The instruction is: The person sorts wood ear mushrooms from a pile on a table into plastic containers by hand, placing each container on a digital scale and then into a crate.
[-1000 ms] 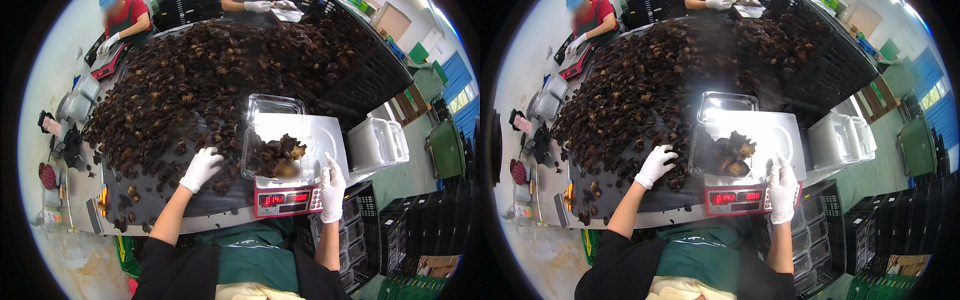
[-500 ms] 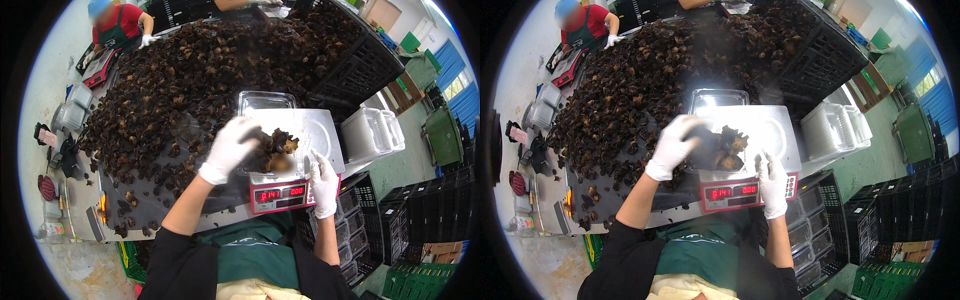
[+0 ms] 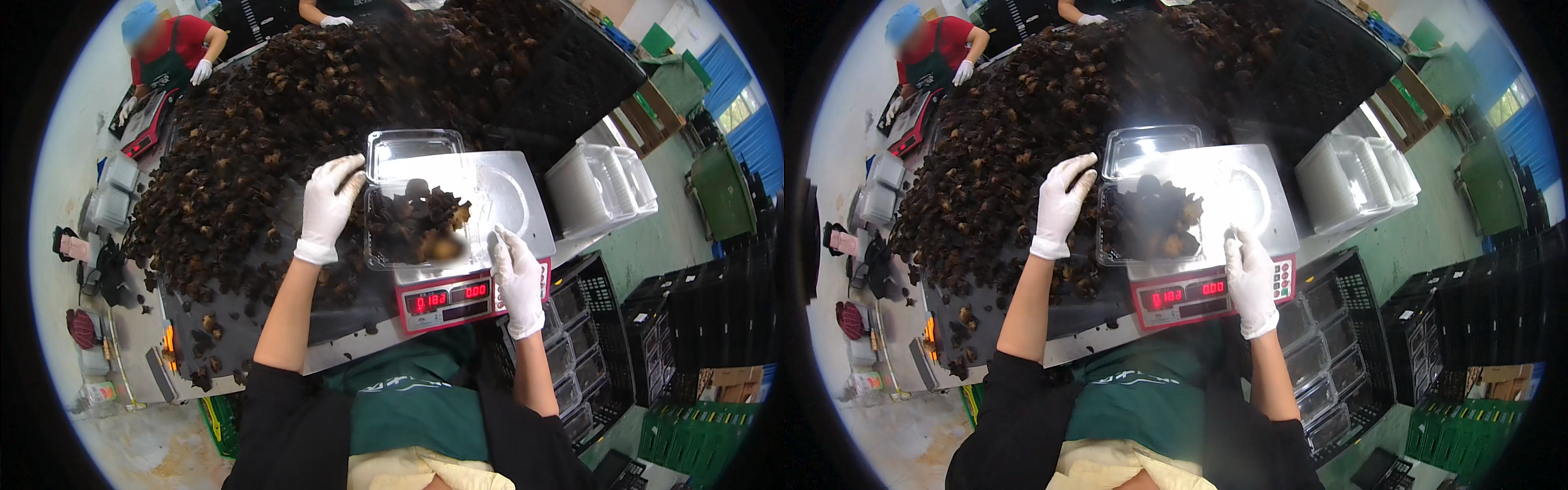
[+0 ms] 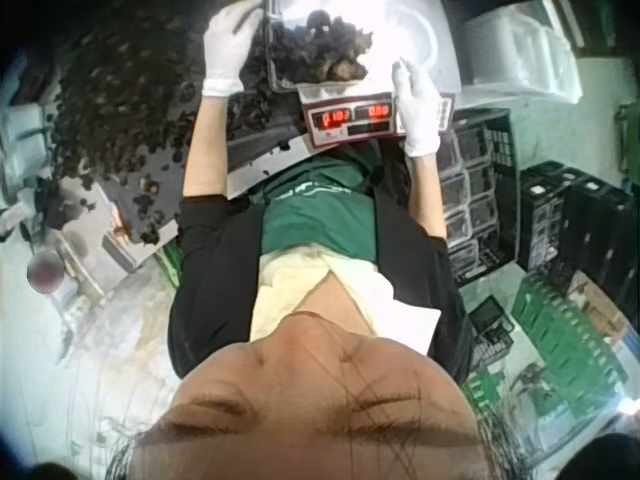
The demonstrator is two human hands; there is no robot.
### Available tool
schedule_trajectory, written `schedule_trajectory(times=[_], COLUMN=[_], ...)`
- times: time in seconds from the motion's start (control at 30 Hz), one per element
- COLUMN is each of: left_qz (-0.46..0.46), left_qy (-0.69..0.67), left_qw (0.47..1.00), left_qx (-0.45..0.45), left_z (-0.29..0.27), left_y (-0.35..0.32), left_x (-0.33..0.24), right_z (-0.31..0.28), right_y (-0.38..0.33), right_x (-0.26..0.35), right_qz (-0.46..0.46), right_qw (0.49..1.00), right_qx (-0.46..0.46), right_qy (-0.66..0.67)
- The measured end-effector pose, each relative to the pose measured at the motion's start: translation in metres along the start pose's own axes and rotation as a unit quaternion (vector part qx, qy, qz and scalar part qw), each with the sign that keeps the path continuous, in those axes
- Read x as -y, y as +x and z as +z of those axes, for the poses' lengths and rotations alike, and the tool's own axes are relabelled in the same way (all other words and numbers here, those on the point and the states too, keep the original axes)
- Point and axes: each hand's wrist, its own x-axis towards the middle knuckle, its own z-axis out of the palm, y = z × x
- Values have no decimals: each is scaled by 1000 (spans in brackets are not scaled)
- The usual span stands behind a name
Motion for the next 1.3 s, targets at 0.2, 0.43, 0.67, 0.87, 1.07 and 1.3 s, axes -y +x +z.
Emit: schedule_trajectory(times=[0.2, 0.43, 0.67, 0.87, 1.07, 1.3], left_qz=[-183, 183, -269, -306, -233, -237], left_qy=[-348, -167, -401, -444, -462, -461], left_qw=[912, 962, 868, 835, 847, 824], left_qx=[116, 115, 114, 111, 121, 228], left_z=[29, -19, -20, -12, 24, 14], left_y=[27, -21, -106, -114, -133, -122], left_x=[23, -8, -29, -56, -69, -92], right_z=[17, 3, 0, -3, -39, -186], right_y=[4, -3, -8, -33, -58, -57], right_x=[13, 4, 22, 14, 20, 22], right_qz=[-5, 109, 113, 115, 180, 107], right_qw=[995, 914, 903, 865, 884, 952], right_qx=[99, 153, 254, 162, 14, -182], right_qy=[8, 358, 328, 461, 431, 221])
